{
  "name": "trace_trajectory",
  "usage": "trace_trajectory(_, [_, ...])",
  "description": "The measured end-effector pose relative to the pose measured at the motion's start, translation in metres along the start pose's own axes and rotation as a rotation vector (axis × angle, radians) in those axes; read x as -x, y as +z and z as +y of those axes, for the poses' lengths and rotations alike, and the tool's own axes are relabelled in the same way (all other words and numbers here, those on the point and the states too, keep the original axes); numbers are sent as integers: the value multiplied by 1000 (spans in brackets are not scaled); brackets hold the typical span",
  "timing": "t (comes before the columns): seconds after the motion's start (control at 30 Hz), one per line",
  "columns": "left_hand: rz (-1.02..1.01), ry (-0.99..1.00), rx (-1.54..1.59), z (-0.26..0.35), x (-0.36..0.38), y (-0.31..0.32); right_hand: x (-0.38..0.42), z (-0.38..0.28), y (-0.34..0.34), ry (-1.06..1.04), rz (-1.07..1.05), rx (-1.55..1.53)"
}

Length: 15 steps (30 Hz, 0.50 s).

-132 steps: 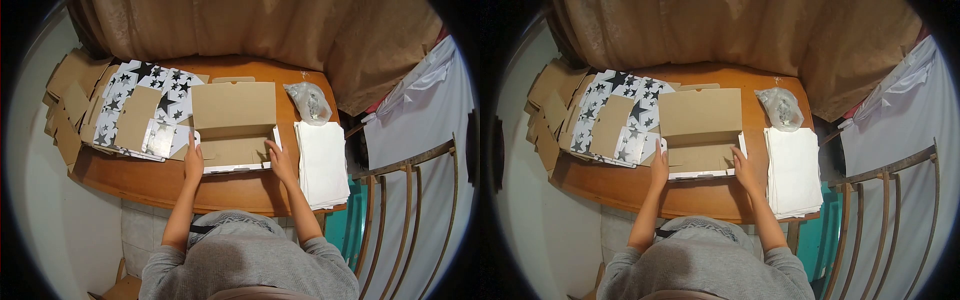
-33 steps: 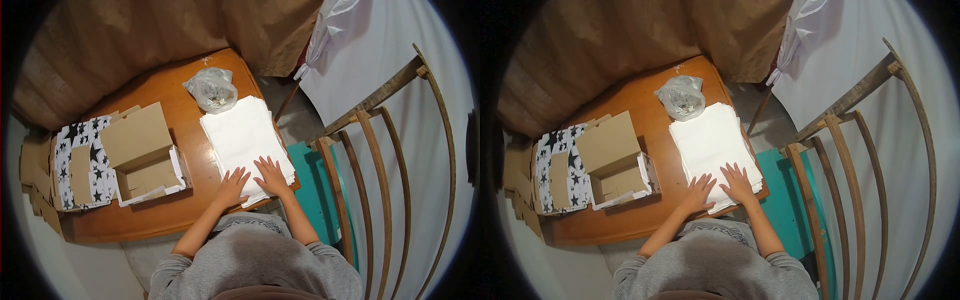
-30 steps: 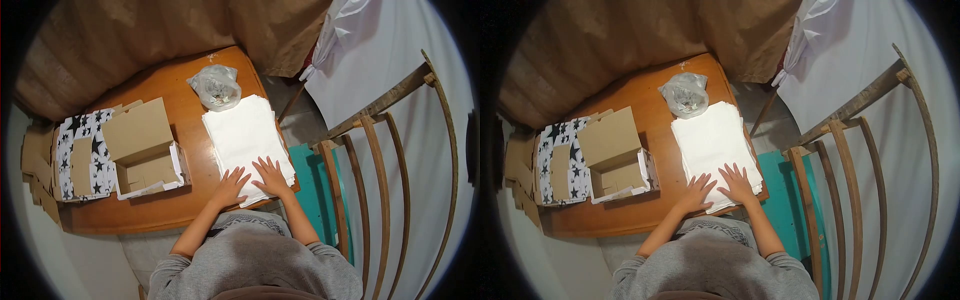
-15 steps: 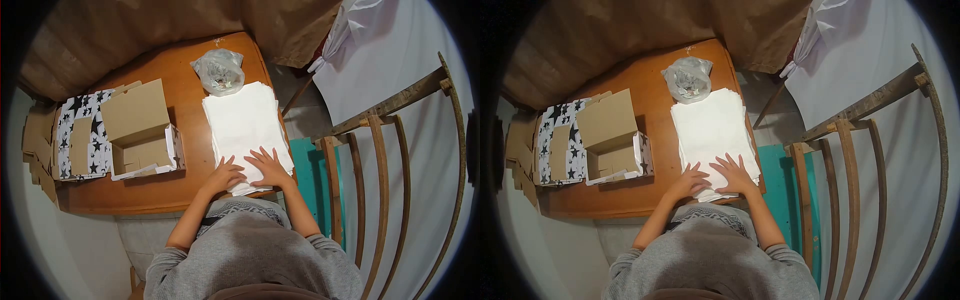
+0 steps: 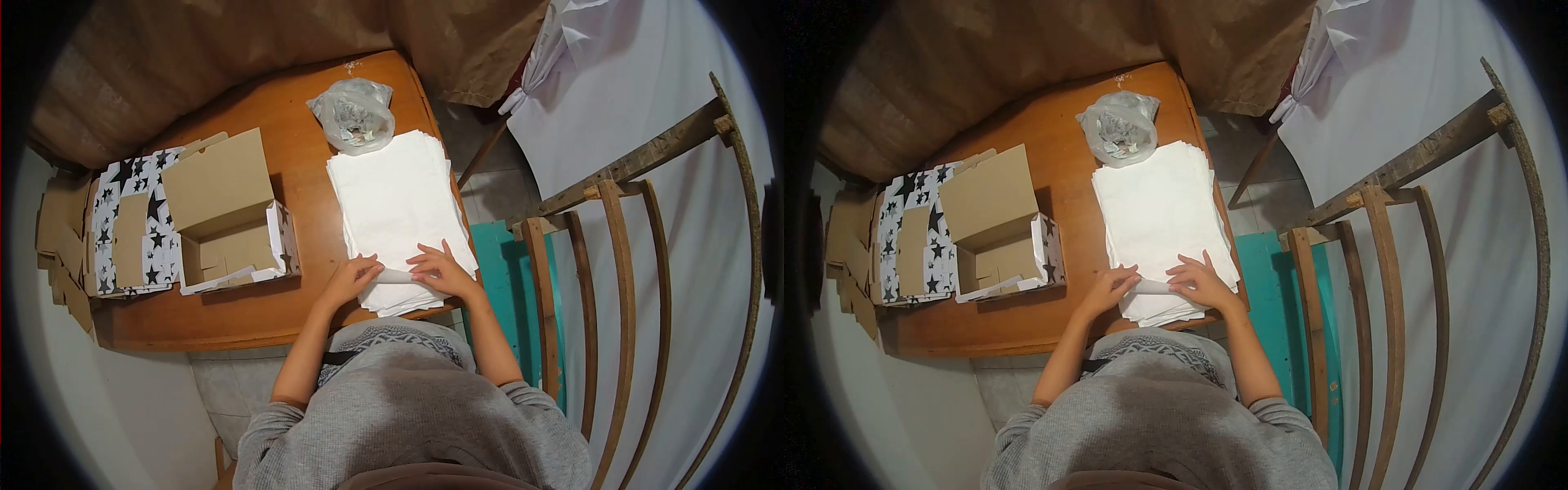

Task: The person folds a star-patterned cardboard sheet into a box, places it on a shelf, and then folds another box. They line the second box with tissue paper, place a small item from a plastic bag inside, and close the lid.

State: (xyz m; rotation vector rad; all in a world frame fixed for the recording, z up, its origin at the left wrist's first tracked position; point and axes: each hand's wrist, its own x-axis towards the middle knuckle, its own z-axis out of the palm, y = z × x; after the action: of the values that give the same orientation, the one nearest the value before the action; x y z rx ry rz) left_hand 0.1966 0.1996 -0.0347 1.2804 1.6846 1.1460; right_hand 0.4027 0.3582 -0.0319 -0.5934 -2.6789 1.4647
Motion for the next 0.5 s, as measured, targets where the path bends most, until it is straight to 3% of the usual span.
trace_trajectory(0.07, [-4,-95,71,-2,1,1,0,-3,-1,-4,-9,-1])
trace_trajectory(0.27, [-217,-24,45,6,0,-15,0,-9,-4,-2,-43,-1])
trace_trajectory(0.5, [-290,-13,120,-21,-3,-20,-2,-5,-5,35,-76,-28])
